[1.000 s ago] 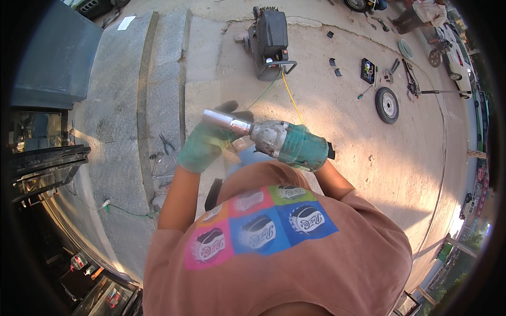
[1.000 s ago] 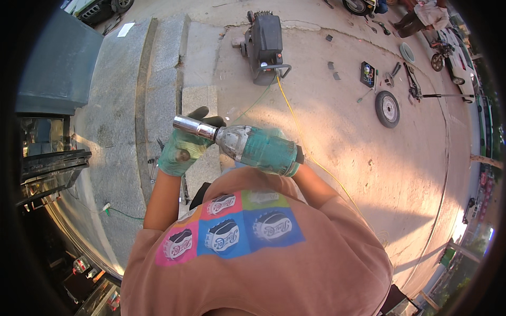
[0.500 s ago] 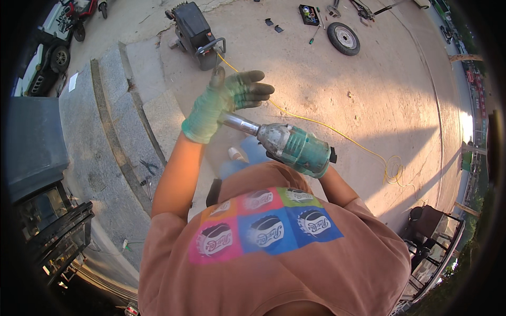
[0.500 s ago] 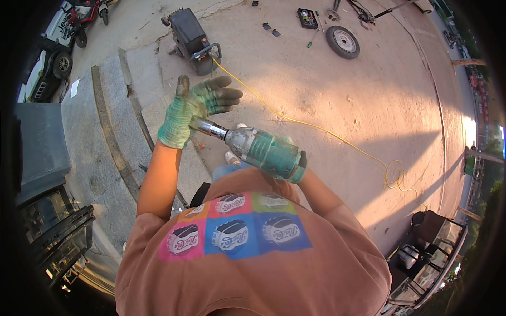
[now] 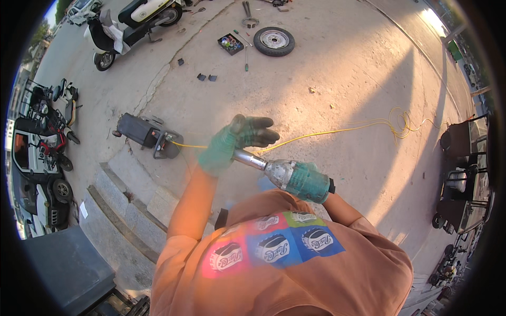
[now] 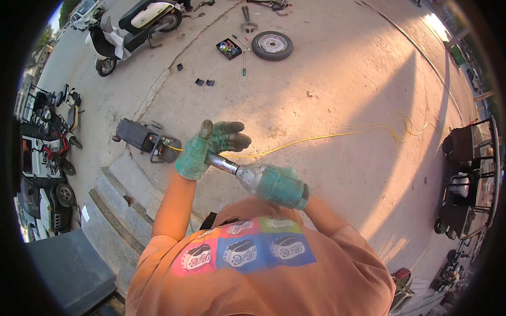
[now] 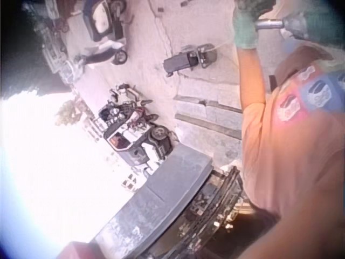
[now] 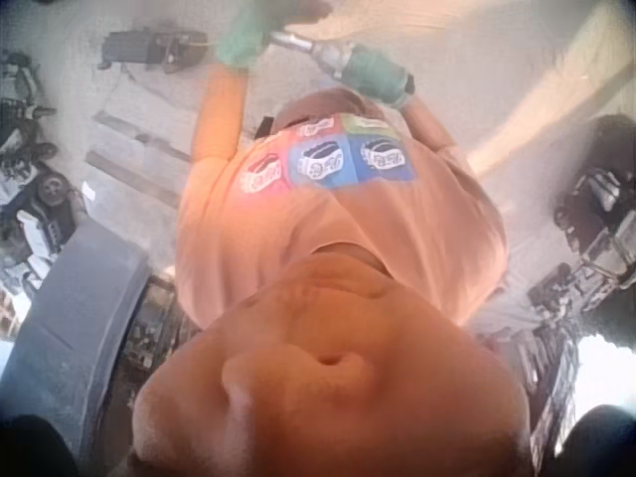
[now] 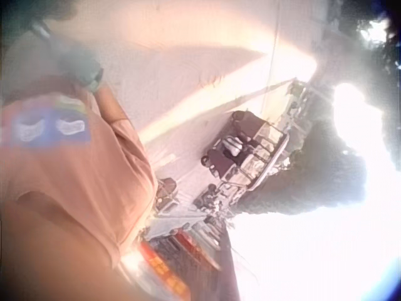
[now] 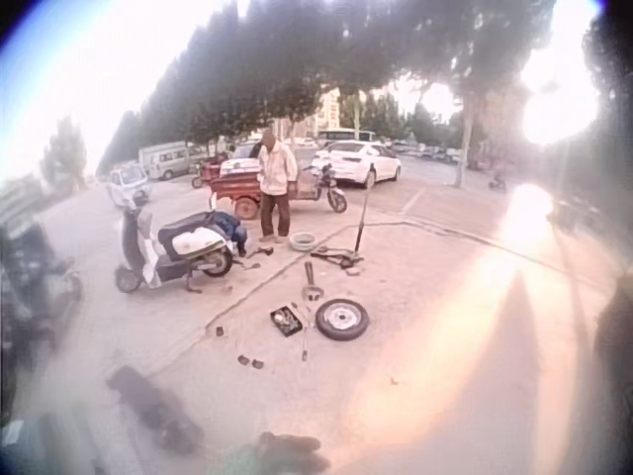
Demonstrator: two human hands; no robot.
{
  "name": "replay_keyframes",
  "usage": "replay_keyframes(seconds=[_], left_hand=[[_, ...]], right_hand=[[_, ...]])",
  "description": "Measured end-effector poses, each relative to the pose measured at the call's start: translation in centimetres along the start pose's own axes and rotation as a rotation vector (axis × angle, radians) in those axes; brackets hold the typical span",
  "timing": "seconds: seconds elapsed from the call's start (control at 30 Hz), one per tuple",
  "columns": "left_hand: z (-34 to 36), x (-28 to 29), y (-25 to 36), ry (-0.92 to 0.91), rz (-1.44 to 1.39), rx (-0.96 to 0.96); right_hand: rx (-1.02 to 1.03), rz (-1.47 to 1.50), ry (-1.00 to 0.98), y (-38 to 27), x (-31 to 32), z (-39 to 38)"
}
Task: The person removes a wheel from a three-wheeled vehicle using a cordless impact wrench, then carries the wheel away. The person also handles a manual pump and a tire rim separately.
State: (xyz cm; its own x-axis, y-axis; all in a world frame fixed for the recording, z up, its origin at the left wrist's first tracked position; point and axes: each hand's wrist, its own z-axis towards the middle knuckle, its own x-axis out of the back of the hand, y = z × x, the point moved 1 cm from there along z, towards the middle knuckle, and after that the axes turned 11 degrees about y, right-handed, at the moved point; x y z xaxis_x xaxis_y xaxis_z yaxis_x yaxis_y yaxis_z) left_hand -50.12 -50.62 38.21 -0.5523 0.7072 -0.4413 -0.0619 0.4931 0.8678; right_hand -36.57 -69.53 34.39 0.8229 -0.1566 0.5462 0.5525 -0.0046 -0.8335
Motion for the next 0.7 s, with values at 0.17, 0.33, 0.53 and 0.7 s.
replay_keyframes(seconds=[0.17, 0.33, 0.53, 0.7], left_hand=[[8.6, -6.3, 0.8, -0.03, 0.018, 0.19], [15.6, -10.1, 0.3, -0.204, 0.02, 0.255], [21.6, -13.1, 1.6, -0.347, 0.238, 0.33], [29.0, -11.6, 1.0, -0.29, 0.012, 0.448]], right_hand=[[-0.135, 0.38, 0.164, 1.8, 7.3, 1.0], [-0.055, -0.202, 0.162, 4.6, 11.3, 1.0], [-0.042, -0.35, 0.328, 6.1, 14.2, 2.5], [0.017, -0.449, 0.368, 8.0, 17.4, 7.3]])
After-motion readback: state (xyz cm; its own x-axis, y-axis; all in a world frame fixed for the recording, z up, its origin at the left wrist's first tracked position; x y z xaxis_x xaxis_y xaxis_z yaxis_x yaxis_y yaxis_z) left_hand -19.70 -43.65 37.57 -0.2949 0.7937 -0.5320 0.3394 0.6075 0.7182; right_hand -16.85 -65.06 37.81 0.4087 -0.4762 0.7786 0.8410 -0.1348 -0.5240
